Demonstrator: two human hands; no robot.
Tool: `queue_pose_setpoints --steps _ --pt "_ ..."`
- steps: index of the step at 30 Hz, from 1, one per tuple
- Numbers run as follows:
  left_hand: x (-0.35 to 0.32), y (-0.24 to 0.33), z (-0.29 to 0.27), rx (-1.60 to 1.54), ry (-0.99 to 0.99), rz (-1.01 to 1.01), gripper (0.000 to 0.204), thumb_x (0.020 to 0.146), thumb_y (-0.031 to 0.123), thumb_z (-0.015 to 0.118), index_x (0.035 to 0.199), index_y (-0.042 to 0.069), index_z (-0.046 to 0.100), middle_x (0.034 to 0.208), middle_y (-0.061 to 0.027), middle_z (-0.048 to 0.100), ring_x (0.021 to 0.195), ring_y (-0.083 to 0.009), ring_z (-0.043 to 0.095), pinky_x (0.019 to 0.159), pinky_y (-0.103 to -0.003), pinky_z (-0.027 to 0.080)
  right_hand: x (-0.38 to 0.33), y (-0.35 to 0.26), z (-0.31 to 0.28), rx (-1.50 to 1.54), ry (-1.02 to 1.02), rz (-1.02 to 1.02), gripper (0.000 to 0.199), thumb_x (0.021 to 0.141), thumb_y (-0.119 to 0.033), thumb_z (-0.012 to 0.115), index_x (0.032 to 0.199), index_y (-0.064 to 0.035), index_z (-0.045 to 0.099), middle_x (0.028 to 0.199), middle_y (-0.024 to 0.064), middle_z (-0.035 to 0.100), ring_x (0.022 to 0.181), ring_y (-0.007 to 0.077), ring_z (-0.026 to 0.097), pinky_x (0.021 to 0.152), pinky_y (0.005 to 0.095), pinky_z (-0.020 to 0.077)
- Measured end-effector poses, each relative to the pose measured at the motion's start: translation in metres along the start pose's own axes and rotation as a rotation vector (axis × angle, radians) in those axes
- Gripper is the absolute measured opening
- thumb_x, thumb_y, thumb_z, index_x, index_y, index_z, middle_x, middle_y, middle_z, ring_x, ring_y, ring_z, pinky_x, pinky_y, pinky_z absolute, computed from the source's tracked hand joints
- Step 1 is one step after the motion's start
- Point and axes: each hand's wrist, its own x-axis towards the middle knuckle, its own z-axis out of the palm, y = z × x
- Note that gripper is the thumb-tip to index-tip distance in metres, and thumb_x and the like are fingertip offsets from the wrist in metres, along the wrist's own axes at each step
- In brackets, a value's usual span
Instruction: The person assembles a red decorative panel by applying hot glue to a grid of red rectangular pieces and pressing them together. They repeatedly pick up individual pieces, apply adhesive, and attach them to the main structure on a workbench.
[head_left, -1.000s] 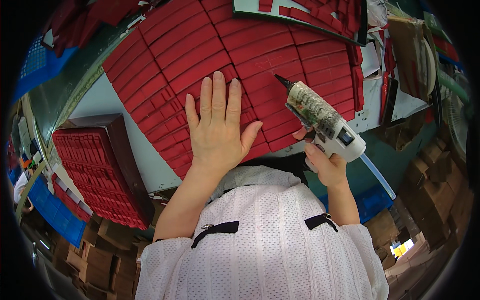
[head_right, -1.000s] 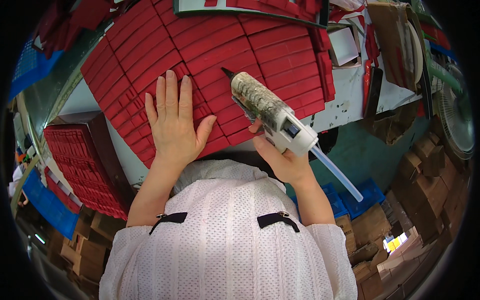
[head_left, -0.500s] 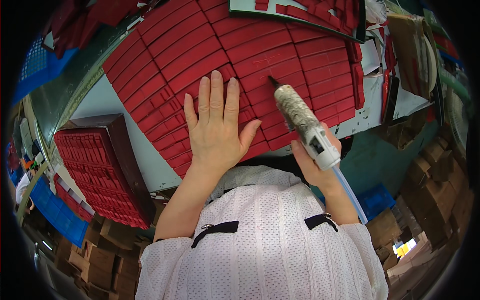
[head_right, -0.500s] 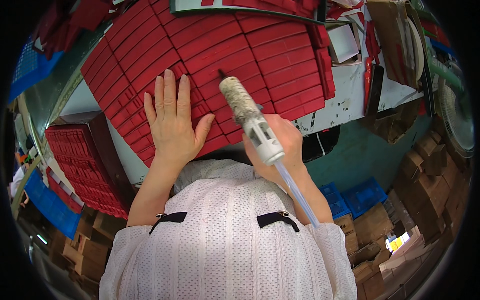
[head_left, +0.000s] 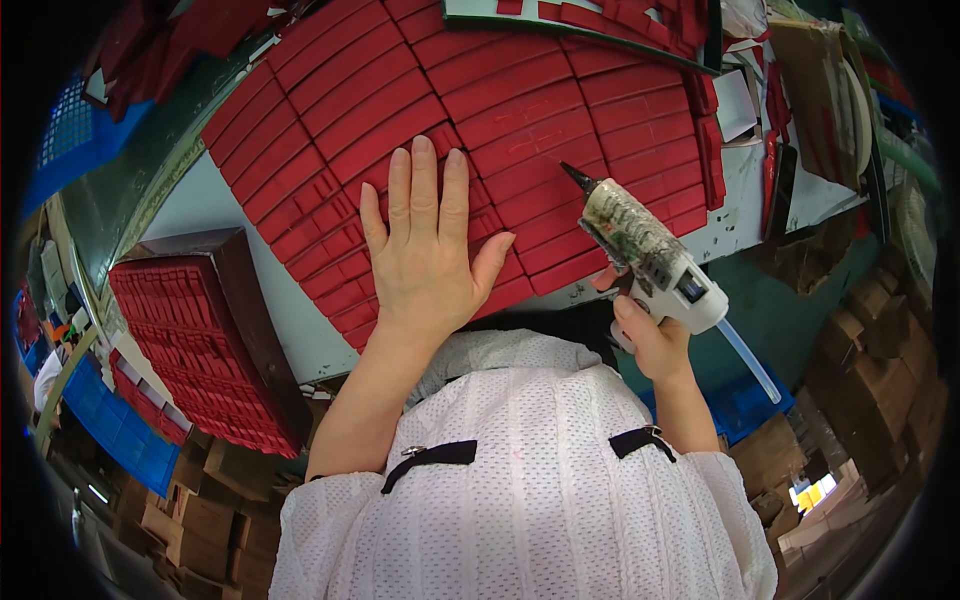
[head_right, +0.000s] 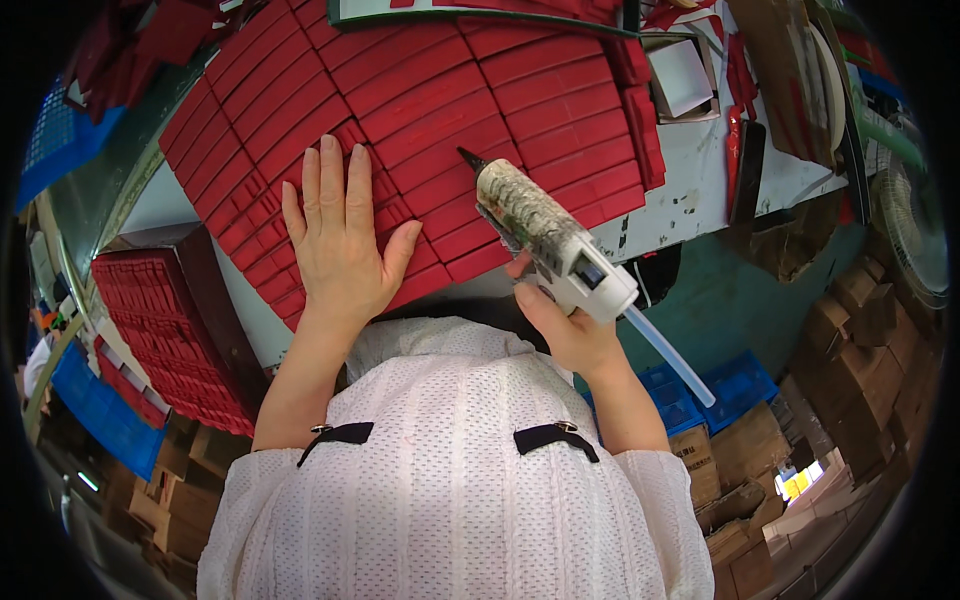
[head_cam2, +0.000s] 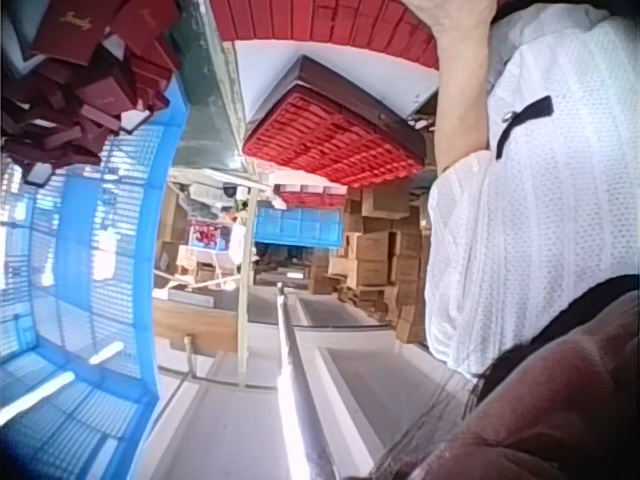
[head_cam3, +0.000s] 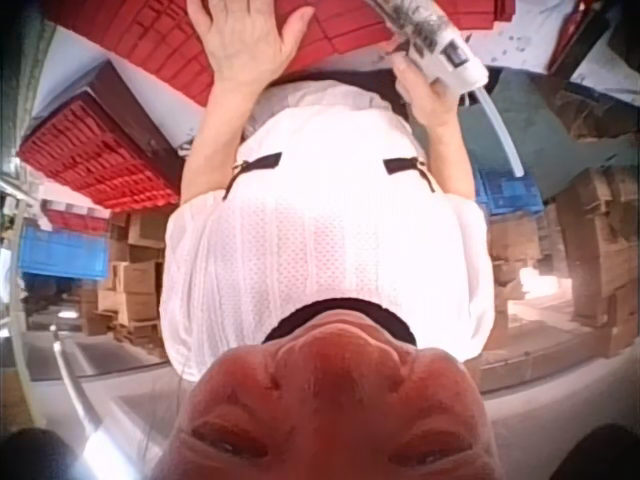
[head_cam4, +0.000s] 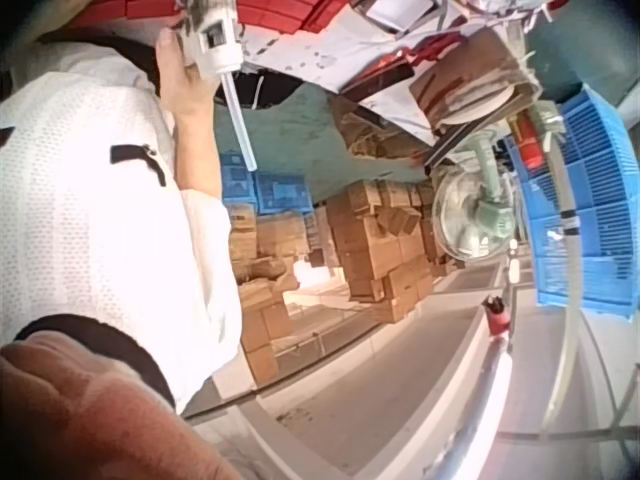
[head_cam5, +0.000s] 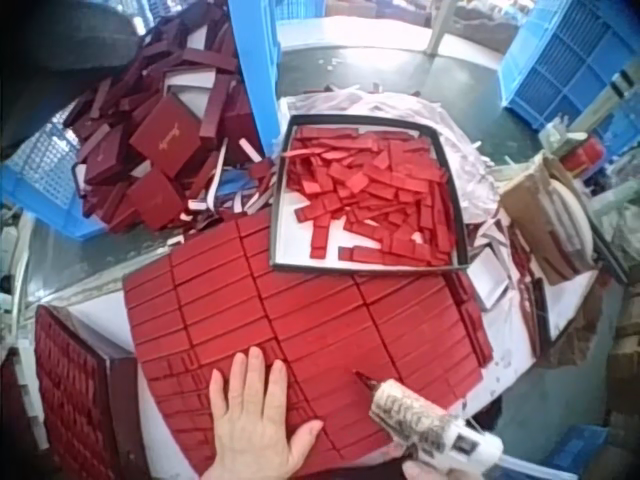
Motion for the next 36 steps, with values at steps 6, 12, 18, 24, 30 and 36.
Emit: queue_pose_setpoints --steps 6,12,18,24,30,36 --pt "0.001 0.000 0.001 -0.006 -0.001 0.007 0.077 0.078 0.042 0.060 0.138 0.003 0.030 0.143 -0.0213 0.025 0.133 -0.0359 0.022 0.106 -0.053 0.014 0.011 0.007 0.012 -0.645 -0.036 -0.440 0.021 0.065 -0.004 0.068 0.081 -0.0021 0.055 0.073 0.0096 0.055 0.059 0.0237 0.055 0.054 0.0332 0.0442" --pt "0.000 0.000 0.000 -0.003 -0.011 0.002 0.076 0.079 0.043 0.059 0.138 0.003 0.030 0.144 -0.0210 0.025 0.134 -0.0357 0.022 0.106 -0.053 0.013 0.014 0.002 0.011 -0.825 0.083 -0.621 0.011 0.073 -0.005 0.062 0.077 0.0001 0.055 0.068 0.0117 0.052 0.058 0.0260 0.053 0.054 0.0323 0.0415" --pt "-0.001 0.001 0.001 0.001 0.005 0.010 0.076 0.079 0.043 0.059 0.138 0.003 0.030 0.143 -0.0208 0.026 0.134 -0.0357 0.022 0.106 -0.053 0.014 0.013 -0.001 0.011 -0.842 0.001 -0.628 0.018 0.064 -0.004 0.068 0.079 -0.0022 0.058 0.074 0.0130 0.056 0.058 0.0297 0.056 0.053 0.0360 0.0452" --pt "0.001 0.000 0.001 -0.009 0.017 0.011 0.076 0.080 0.043 0.058 0.138 0.003 0.030 0.143 -0.0210 0.026 0.133 -0.0358 0.022 0.106 -0.053 0.013 -0.015 0.008 0.002 -0.044 0.012 0.077 0.018 0.075 -0.004 0.064 0.092 -0.0021 0.059 0.083 0.0042 0.059 0.070 0.0103 0.054 0.060 0.0242 0.0422" --pt "0.001 0.000 0.001 0.002 0.009 0.014 0.075 0.080 0.042 0.058 0.138 0.003 0.030 0.144 -0.0209 0.025 0.134 -0.0354 0.022 0.106 -0.053 0.014 -0.002 0.015 0.010 -0.635 -0.036 -0.460 0.021 0.060 -0.002 0.069 0.075 -0.0031 0.055 0.071 0.0120 0.052 0.061 0.0291 0.054 0.053 0.0387 0.0410" --pt "0.000 0.000 0.000 0.009 -0.005 -0.001 0.075 0.080 0.042 0.058 0.138 0.003 0.030 0.144 -0.0205 0.025 0.134 -0.0353 0.022 0.106 -0.053 0.014 -0.002 0.011 0.006 -0.944 0.122 -0.652 0.017 0.062 -0.004 0.068 0.073 -0.0043 0.056 0.071 0.0107 0.051 0.056 0.0278 0.053 0.051 0.0362 0.0393"
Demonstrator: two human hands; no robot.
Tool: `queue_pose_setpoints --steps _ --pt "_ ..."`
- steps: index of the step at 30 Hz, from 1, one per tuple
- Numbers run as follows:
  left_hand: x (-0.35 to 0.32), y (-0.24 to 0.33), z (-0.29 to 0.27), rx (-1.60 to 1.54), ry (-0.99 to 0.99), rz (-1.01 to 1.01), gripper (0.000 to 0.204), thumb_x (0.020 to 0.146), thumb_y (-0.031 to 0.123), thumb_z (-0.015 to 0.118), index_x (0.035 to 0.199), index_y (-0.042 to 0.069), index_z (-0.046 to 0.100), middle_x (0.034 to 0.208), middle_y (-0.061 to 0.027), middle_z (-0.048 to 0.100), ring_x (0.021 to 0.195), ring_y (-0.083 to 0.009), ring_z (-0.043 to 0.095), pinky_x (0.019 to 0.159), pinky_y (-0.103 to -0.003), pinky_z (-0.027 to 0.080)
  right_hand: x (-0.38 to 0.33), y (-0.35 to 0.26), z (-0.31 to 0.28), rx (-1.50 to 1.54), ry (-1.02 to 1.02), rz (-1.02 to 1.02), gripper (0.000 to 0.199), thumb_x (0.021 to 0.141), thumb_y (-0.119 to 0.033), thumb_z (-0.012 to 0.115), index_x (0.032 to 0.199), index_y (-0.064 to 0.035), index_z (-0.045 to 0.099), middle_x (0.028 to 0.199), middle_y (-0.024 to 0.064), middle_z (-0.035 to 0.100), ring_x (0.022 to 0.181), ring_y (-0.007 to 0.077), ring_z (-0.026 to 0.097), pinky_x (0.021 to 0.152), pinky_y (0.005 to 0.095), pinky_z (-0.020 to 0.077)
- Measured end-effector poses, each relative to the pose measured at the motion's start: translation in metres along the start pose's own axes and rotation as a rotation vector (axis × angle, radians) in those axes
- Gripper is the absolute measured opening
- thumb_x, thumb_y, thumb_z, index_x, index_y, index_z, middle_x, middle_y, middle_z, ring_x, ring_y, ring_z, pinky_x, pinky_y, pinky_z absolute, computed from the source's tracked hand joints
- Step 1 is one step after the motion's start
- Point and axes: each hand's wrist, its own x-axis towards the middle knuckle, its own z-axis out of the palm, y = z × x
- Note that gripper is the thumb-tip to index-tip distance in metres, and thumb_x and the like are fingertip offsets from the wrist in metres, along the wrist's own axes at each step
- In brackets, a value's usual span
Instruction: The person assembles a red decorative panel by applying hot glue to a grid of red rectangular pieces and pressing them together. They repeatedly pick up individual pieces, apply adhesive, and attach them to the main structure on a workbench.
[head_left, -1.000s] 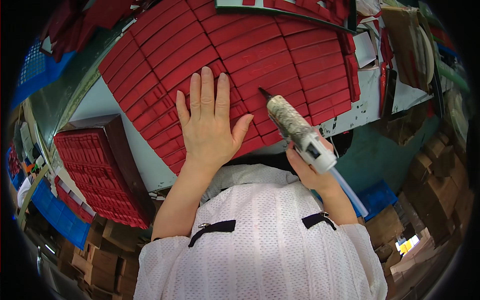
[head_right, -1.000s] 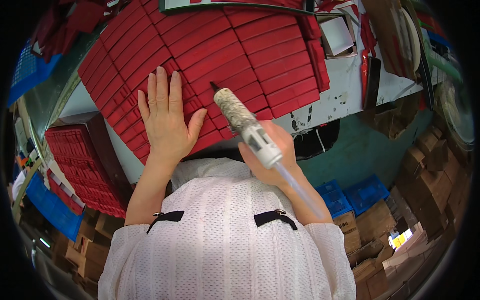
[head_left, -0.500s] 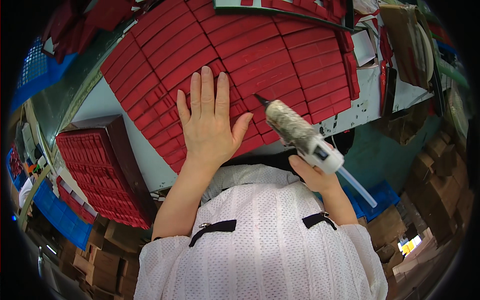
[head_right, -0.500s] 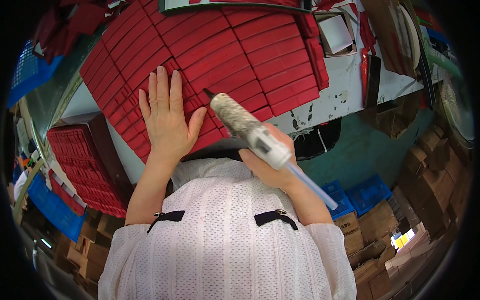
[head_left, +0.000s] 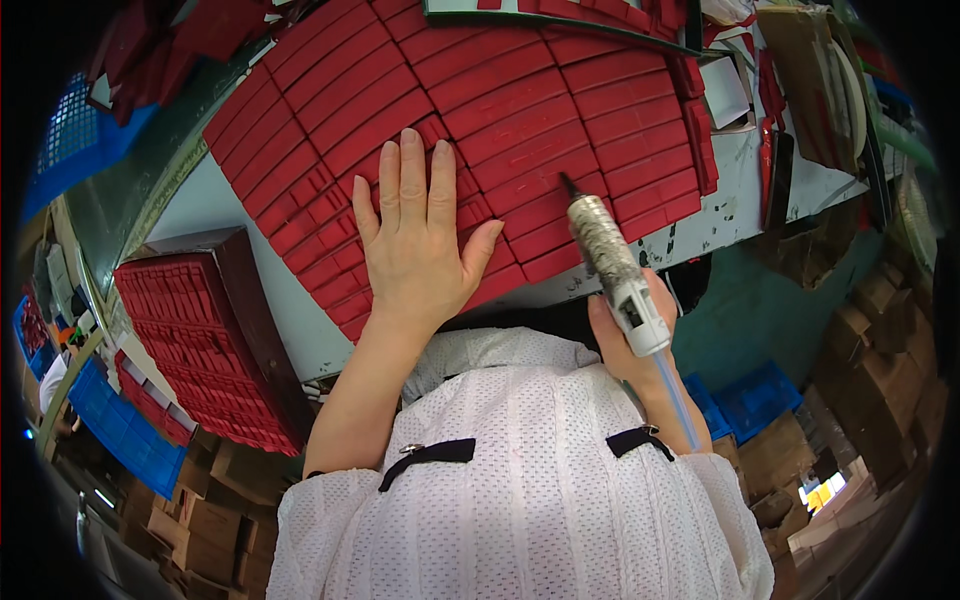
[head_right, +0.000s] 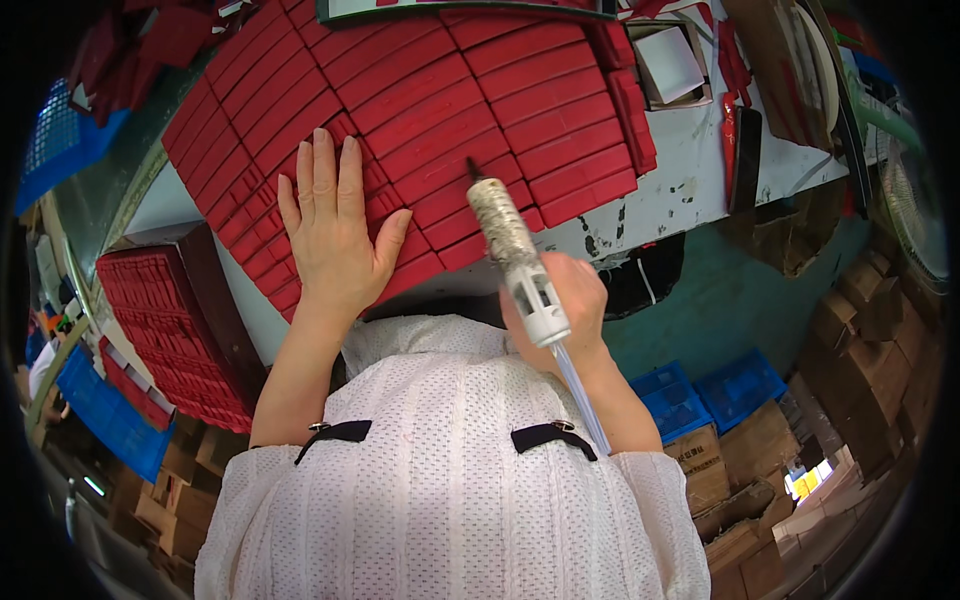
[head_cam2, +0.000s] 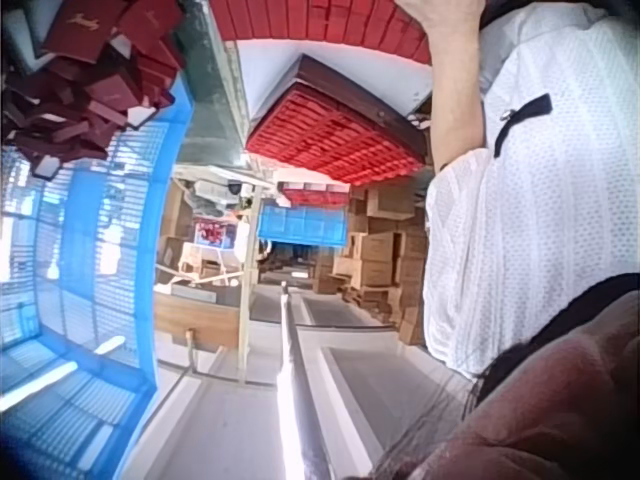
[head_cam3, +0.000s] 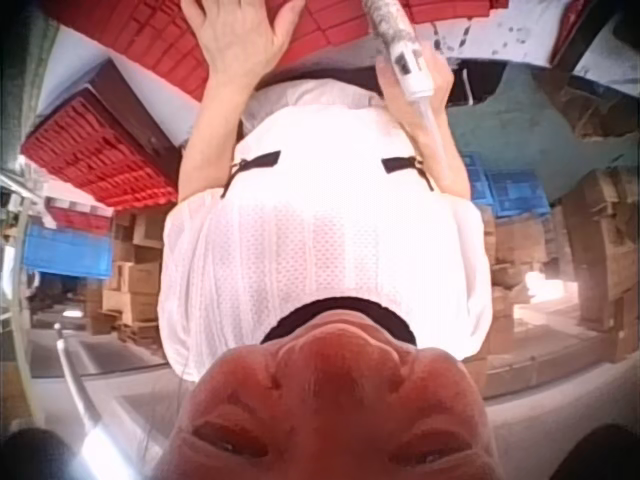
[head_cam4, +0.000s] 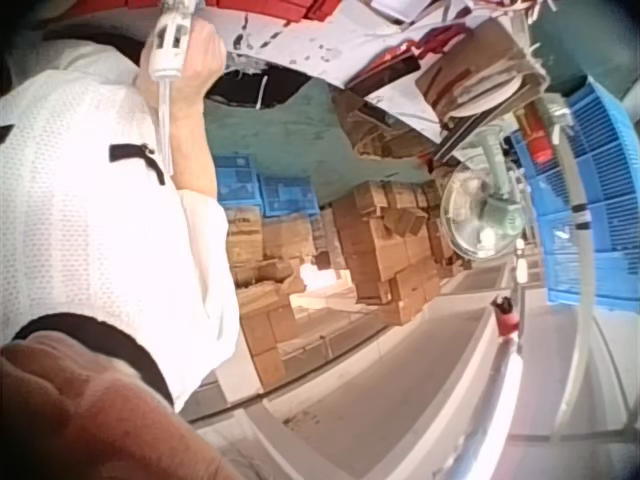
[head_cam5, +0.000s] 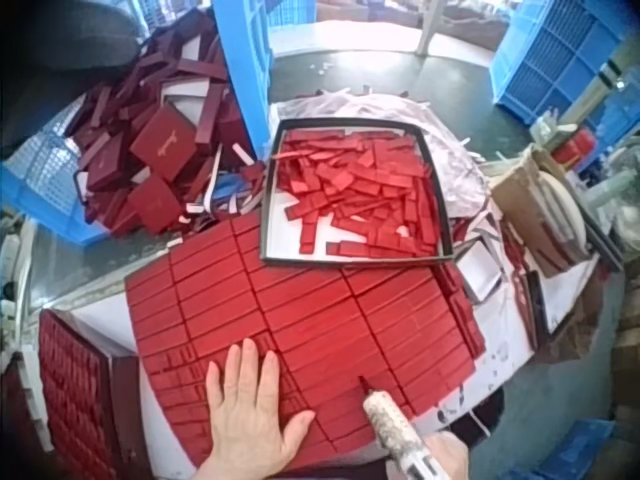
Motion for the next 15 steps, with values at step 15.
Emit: queue_pose_setpoints --steps 15 --pt "0.001 -0.002 0.003 0.008 0.053 0.014 0.074 0.079 0.046 0.058 0.136 0.004 0.035 0.143 -0.0203 0.028 0.132 -0.0343 0.025 0.104 -0.054 0.016 -0.035 0.011 -0.009 1.062 -0.146 0.614 0.037 0.075 -0.006 0.062 0.111 -0.0001 0.052 0.096 0.0093 0.061 0.076 0.0137 0.057 0.067 0.0264 0.0465"
